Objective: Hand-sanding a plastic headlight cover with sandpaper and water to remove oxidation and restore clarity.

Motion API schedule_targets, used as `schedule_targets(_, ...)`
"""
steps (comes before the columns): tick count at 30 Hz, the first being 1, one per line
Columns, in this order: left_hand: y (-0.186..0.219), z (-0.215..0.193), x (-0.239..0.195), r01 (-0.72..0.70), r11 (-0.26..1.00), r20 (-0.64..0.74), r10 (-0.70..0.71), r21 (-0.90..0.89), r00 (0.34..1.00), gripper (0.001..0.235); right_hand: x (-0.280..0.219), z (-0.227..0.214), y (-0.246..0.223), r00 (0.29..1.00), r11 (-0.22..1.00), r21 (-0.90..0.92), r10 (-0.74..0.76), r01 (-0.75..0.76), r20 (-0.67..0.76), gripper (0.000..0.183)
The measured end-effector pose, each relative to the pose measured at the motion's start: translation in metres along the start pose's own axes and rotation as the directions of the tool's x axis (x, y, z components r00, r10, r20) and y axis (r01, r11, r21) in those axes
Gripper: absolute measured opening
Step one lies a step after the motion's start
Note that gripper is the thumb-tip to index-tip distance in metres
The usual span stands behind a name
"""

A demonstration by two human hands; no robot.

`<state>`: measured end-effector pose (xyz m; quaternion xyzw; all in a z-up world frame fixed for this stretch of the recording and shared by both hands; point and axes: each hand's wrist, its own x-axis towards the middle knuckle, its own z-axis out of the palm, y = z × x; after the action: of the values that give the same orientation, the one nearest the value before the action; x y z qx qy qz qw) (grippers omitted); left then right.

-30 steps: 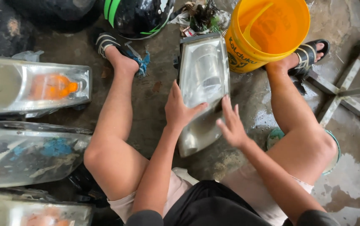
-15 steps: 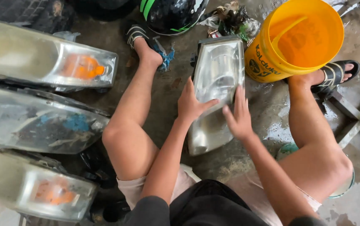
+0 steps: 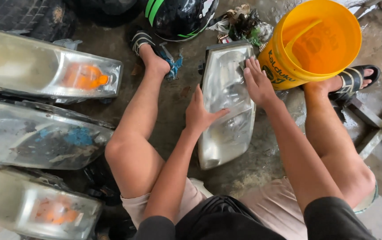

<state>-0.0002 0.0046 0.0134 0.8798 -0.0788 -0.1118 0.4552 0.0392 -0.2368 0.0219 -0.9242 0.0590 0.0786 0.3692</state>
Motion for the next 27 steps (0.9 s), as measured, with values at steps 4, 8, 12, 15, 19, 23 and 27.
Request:
schedule_targets(4,-0.017,0.014,0.015,-0.034,0.999,-0.042,0.036,0.040,0.998,0.133,-0.038,0.018,0.005,0.996,0.999,-0.043,-0.005,0.001,-0.093,0.073)
schedule_targets(8,-0.019,0.015,0.016,-0.046,0.997,-0.009,0.047,0.057,0.999,0.136,-0.138,0.038,-0.007,0.983,0.995,-0.063,-0.086,0.077,-0.163,0.079)
schedule_targets(12,-0.010,0.011,0.017,-0.058,0.997,0.026,0.057,0.056,0.998,0.135,-0.160,0.062,0.008,0.986,0.998,-0.061,-0.007,-0.004,-0.167,0.087)
schedule_targets(15,-0.009,0.012,0.010,-0.030,0.999,0.041,0.029,0.030,0.999,0.135,-0.126,0.040,0.001,0.979,0.996,-0.083,-0.058,0.042,-0.194,0.082)
schedule_targets(19,0.003,0.009,0.003,-0.029,0.999,0.054,0.027,0.028,0.998,0.133,-0.054,0.014,0.016,0.981,1.000,-0.020,-0.003,-0.001,-0.194,0.080)
schedule_targets(23,0.006,0.006,0.004,-0.021,0.997,0.050,0.017,0.075,0.999,0.135,-0.068,0.020,0.007,0.962,0.987,0.124,-0.062,0.098,-0.266,0.070)
schedule_targets(27,0.009,0.002,0.001,-0.004,1.000,0.077,0.003,0.017,0.997,0.131,-0.154,0.061,0.003,0.954,0.983,0.107,-0.116,0.151,-0.276,0.075)
